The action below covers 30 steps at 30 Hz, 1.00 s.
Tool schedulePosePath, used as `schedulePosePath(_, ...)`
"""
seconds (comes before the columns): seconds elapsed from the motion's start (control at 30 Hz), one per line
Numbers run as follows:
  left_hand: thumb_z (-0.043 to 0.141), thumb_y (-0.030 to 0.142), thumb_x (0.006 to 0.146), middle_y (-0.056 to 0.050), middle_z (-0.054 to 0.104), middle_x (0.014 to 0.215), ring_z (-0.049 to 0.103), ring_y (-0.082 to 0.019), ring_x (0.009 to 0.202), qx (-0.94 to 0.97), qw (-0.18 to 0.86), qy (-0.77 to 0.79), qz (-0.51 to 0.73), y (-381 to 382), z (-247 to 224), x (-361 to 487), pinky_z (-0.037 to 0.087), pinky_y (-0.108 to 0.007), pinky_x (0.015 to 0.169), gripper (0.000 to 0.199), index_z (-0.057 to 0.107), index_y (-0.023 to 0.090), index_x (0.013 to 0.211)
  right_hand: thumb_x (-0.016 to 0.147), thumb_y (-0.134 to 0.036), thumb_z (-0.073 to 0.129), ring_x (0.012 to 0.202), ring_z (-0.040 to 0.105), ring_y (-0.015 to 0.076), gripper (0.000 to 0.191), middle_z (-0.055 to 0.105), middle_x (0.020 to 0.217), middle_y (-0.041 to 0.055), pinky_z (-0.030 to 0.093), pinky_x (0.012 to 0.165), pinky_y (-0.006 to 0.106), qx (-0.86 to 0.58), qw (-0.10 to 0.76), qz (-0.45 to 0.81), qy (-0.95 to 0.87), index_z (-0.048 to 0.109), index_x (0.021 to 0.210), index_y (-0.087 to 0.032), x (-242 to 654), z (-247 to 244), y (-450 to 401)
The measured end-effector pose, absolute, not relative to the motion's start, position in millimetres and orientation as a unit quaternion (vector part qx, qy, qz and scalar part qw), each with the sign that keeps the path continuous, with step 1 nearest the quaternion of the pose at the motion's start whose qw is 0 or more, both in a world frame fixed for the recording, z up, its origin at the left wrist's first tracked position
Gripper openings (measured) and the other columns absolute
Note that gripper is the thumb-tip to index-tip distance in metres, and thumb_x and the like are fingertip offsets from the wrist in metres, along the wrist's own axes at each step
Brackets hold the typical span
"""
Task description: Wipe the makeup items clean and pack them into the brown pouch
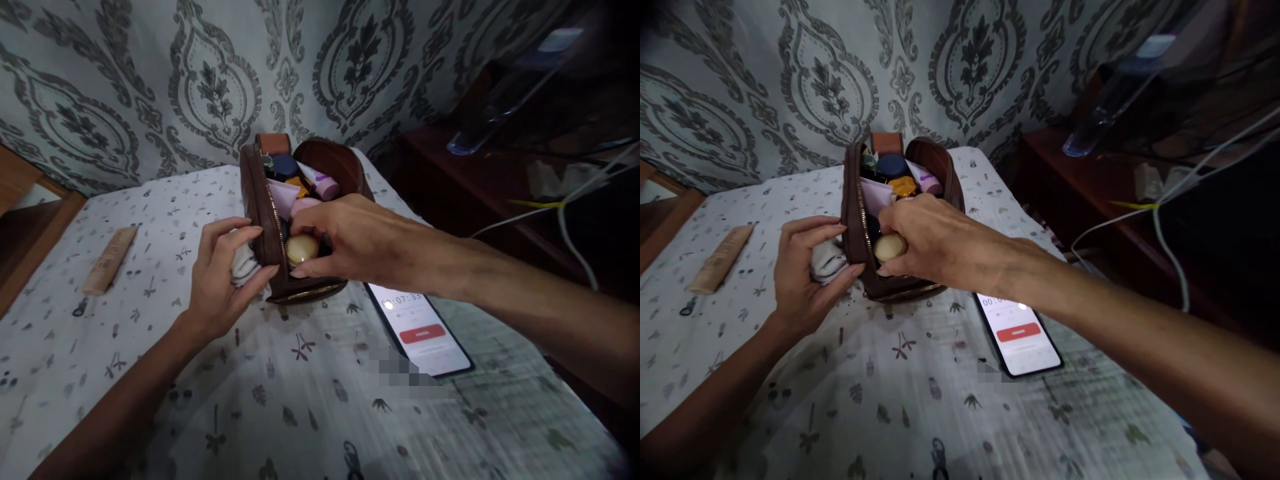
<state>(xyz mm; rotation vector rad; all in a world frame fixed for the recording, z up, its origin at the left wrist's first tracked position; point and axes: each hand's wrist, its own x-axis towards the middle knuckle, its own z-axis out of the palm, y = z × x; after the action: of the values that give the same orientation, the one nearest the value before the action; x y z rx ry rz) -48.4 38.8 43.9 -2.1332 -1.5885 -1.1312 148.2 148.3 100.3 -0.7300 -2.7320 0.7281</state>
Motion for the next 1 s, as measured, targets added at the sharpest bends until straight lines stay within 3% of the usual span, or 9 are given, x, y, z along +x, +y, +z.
schedulePosePath(0.3,0.068,0.036,0.090,-0.007,0.059,0.120,0.058,-0.025,0.116,-0.734,0.114,-0.545,-0.389,38.0,43.9,-48.8,0.050,-0.045,0.102,0.038,0.055,0.026,0.124,0.081,-0.030,0.071,0.068,0.051,0.0103,0.017,0.059,0.075,-0.0042,0.033,0.065,0.025,-0.254,0.155,0.303,-0.905,0.061,0.089,-0.019,152.3,92.4,145.1)
schedulePosePath(0.53,0.065,0.036,0.091,-0.008,0.058,0.120,0.058,-0.024,0.117,-0.728,0.112,-0.550,-0.393,37.5,42.4,-46.9,0.051,-0.043,0.101,0.036,0.054,0.026,0.124,0.074,-0.025,0.076,0.074,0.057,0.0131,0.023,0.064,0.082,-0.0016,0.037,0.065,0.025,-0.266,0.144,0.271,-0.914,0.062,0.090,-0.018,149.6,96.3,141.9)
schedulePosePath(0.7,0.065,0.034,0.091,-0.007,0.058,0.120,0.057,-0.025,0.117,-0.726,0.109,-0.553,-0.394,36.6,42.5,-46.4,0.050,-0.044,0.103,0.036,0.055,0.025,0.125,0.081,-0.031,0.074,0.075,0.061,0.0135,0.022,0.068,0.087,-0.0010,0.044,0.068,0.026,-0.262,0.158,0.309,-0.900,0.065,0.098,-0.019,156.8,98.0,141.0)
schedulePosePath(0.83,0.067,0.034,0.090,-0.007,0.058,0.119,0.057,-0.025,0.116,-0.728,0.110,-0.545,-0.401,36.3,42.4,-47.4,0.050,-0.042,0.102,0.039,0.055,0.025,0.125,0.081,-0.028,0.076,0.091,0.067,0.0195,0.029,0.071,0.102,0.0030,0.052,0.078,0.031,-0.252,0.223,0.288,-0.896,0.066,0.107,-0.020,172.6,93.7,134.5)
schedulePosePath(1.0,0.072,0.049,0.085,-0.008,0.057,0.117,0.058,-0.027,0.115,-0.729,0.118,-0.551,-0.390,35.3,39.7,-48.0,0.051,-0.045,0.101,0.052,0.053,0.026,0.128,0.082,-0.016,0.074,0.114,0.062,0.0265,0.032,0.066,0.121,0.0087,0.053,0.093,0.040,-0.208,0.259,0.180,-0.926,0.065,0.112,-0.022,182.8,77.4,126.7)
